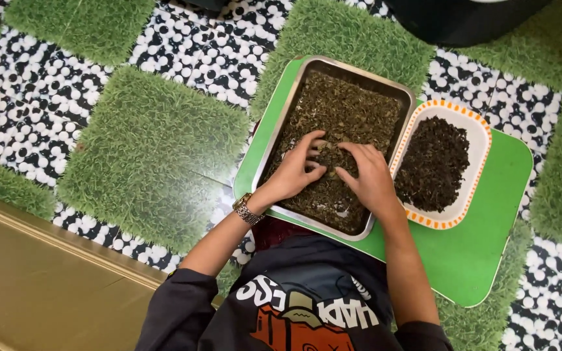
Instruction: Manually sorting dried tea leaves by picking out stems and impurities and placing them in a separate tray.
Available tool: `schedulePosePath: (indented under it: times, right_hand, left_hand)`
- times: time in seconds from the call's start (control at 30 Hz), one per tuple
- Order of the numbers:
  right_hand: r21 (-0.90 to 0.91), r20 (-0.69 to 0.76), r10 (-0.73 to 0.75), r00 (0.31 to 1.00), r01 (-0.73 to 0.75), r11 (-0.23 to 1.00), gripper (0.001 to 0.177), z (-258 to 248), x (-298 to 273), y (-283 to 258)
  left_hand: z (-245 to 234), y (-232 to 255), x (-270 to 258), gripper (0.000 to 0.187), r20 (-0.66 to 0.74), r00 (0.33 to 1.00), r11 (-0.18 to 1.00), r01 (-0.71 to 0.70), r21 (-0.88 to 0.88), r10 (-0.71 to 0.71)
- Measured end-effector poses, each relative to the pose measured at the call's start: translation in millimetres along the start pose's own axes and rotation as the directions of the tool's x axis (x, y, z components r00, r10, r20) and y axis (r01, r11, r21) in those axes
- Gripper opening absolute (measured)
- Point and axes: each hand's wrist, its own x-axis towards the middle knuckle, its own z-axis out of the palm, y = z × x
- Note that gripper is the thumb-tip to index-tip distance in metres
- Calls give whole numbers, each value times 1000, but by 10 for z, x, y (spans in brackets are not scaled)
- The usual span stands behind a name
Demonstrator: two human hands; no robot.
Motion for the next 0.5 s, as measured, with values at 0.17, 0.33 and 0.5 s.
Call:
schedulePosePath:
  times: [0.17,0.33,0.5]
  right_hand:
    - [90,-56,4,998,1,996,43,-59,-20,-50]
    - [135,-118,-15,993,31,990,34,-68,16,-78]
    - [117,-113,-14,994,28,993,31,-118,38,-189]
  left_hand:
    - [80,-134,26,62,-54,998,999,-15,-51,12]
    - [77,-178,45,55,-101,995,998,-17,-57,11]
    - [108,-244,62,55,-136,991,999,-20,-34,15]
